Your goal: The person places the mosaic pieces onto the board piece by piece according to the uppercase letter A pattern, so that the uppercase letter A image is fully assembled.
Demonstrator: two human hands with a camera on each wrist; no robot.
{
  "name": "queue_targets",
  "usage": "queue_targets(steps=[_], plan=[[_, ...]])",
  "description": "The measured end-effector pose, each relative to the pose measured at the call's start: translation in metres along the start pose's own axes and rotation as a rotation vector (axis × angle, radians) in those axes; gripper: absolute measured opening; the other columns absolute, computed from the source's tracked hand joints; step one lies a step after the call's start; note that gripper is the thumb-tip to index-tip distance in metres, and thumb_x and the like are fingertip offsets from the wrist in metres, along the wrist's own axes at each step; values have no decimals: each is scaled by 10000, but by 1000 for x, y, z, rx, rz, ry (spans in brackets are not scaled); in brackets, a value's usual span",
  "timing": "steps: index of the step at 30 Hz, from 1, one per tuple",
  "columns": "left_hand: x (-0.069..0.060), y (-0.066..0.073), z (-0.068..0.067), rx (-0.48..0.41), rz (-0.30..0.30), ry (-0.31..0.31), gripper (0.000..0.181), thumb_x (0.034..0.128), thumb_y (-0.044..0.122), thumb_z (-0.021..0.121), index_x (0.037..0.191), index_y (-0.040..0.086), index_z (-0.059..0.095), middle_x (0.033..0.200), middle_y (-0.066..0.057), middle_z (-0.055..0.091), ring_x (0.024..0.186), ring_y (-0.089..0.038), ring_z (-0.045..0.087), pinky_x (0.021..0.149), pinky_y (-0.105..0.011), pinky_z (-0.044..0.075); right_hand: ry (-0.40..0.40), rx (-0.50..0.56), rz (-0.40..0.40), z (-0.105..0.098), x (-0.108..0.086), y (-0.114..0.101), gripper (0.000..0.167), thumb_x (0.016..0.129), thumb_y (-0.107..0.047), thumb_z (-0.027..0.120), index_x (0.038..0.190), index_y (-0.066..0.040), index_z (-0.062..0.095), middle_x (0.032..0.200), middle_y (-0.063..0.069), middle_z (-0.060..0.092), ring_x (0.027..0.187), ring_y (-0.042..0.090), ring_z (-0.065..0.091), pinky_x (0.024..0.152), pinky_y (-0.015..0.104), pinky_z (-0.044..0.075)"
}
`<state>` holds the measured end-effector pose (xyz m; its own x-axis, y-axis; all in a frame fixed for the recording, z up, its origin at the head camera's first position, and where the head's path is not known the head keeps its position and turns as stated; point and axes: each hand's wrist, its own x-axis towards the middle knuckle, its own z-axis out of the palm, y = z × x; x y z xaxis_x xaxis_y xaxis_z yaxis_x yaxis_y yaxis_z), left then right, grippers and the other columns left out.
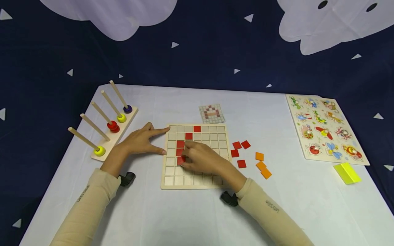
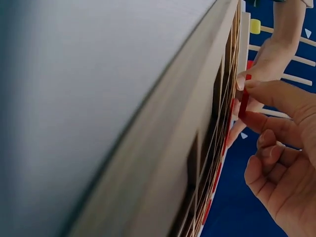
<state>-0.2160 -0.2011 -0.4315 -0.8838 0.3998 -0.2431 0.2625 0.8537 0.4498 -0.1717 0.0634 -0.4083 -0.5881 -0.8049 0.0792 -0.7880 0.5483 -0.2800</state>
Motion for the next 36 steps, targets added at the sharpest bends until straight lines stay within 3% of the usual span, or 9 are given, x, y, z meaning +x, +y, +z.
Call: queue_targets(steps=[10, 22, 28, 36], plan=[[1, 2, -1, 1, 4, 6, 982, 682, 676, 792, 1519, 364, 384, 1006, -54, 446, 748, -187, 422, 663, -313, 361, -61, -25, 41, 3, 3, -3, 190, 896, -289, 747, 907, -100, 732, 857, -14, 531, 731, 86, 475, 682, 256, 462], [1, 2, -2, -2, 10, 1, 979, 685, 665, 797, 1519, 358, 388, 997, -56, 445, 740, -185, 421, 654, -310, 362, -7, -6, 53, 7, 5, -9, 126, 858, -197, 788, 860, -90, 721, 856, -2, 554, 763, 115, 518, 721, 268, 485], [0, 2, -1, -3, 1, -3, 988, 679, 675, 794, 1520, 357, 386, 1007, -60, 449, 751, -191, 429, 664, -312, 362, -20, 23, 74, 5, 4, -9, 201, 870, -244, 779, 962, -71, 735, 898, 7, 565, 793, 114, 529, 740, 266, 489], [0, 1, 0, -1, 8, 4, 983, 680, 683, 787, 1518, 352, 395, 1009, -58, 449, 764, -190, 433, 675, -312, 368, -10, 143, 142, -8, -11, 0, 264, 886, -241, 761, 1072, -55, 737, 981, 41, 601, 853, 139, 597, 795, 300, 508]])
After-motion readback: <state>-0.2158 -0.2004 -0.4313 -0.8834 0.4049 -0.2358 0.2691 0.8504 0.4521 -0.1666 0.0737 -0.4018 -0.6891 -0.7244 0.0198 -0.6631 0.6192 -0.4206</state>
